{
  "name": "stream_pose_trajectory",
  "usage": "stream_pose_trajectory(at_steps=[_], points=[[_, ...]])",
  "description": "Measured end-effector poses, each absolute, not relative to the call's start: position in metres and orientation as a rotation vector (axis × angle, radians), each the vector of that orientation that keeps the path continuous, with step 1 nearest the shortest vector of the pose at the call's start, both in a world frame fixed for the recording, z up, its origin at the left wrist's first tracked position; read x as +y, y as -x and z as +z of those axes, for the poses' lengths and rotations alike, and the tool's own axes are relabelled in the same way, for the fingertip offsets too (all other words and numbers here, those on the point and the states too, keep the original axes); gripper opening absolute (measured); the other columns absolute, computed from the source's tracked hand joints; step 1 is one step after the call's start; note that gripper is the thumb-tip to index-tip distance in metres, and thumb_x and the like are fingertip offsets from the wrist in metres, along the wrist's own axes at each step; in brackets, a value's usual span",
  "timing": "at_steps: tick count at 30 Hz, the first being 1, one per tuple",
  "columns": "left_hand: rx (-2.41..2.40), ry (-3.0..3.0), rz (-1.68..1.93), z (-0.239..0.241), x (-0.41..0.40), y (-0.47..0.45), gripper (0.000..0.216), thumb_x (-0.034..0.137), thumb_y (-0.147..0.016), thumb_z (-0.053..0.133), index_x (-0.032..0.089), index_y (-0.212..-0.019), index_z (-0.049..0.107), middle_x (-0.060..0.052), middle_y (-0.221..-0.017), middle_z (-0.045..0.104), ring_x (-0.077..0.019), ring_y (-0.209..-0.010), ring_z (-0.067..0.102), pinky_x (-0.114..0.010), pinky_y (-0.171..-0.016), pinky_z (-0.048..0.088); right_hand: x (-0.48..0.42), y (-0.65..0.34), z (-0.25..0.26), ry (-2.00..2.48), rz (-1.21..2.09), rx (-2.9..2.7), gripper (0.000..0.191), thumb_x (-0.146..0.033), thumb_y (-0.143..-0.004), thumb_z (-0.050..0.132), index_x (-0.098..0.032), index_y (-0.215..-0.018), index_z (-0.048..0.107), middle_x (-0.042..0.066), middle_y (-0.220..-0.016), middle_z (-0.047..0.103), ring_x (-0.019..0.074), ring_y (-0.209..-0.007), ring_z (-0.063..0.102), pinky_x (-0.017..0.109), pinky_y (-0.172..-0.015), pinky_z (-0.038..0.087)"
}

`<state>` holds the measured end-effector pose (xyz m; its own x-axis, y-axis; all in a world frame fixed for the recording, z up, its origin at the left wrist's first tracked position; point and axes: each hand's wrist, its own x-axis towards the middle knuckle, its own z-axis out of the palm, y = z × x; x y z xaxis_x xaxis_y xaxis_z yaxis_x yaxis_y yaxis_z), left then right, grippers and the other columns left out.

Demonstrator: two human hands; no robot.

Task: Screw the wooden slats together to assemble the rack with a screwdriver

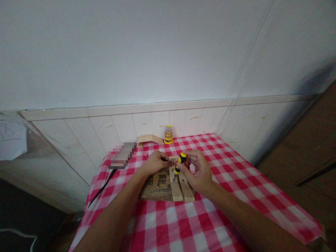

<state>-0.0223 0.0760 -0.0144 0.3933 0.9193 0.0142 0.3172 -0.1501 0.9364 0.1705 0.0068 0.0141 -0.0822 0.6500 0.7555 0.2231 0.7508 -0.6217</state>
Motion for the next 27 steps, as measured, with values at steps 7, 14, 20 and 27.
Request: stream_pose_trajectory(at_steps=[7,14,20,27], points=[[1.099,-1.683,0.774,-0.016,0.079,0.023,0.031,0.042,-0.068,0.075,0.012,-0.066,0.069,0.003,-0.057,0.055,-0.0091,-0.052,0.044,-0.024,-0.054,0.033,0.009,-0.169,0.013,0.735,0.354,-1.614,0.034,-0.019,-0.081,0.073,-0.027,-0.11,0.057,-0.002,-0.08,0.061,0.0134,-0.061,0.058,0.025,-0.053,0.049],[1.117,-1.676,0.759,-0.013,0.077,0.023,0.031,0.043,-0.067,0.075,0.012,-0.065,0.069,0.004,-0.055,0.052,-0.0086,-0.052,0.042,-0.023,-0.053,0.031,0.009,-0.167,0.012,0.733,0.411,-1.543,0.033,-0.021,-0.081,0.075,-0.026,-0.108,0.056,-0.001,-0.081,0.065,0.0143,-0.063,0.061,0.026,-0.055,0.051],[1.126,-1.725,0.761,-0.007,0.072,0.021,0.028,0.039,-0.068,0.074,0.011,-0.069,0.072,0.003,-0.055,0.054,-0.0092,-0.052,0.042,-0.024,-0.053,0.031,0.014,-0.168,0.013,0.81,0.355,-1.428,0.034,-0.023,-0.083,0.074,-0.026,-0.111,0.055,0.002,-0.091,0.068,0.0173,-0.076,0.067,0.031,-0.066,0.056],[1.125,-1.718,0.776,-0.009,0.073,0.022,0.023,0.035,-0.067,0.073,0.012,-0.069,0.072,0.004,-0.054,0.054,-0.0089,-0.052,0.043,-0.023,-0.052,0.03,0.021,-0.169,0.007,0.834,0.396,-1.469,0.035,-0.026,-0.083,0.075,-0.025,-0.112,0.056,0.002,-0.091,0.07,0.0173,-0.077,0.068,0.031,-0.068,0.056]])
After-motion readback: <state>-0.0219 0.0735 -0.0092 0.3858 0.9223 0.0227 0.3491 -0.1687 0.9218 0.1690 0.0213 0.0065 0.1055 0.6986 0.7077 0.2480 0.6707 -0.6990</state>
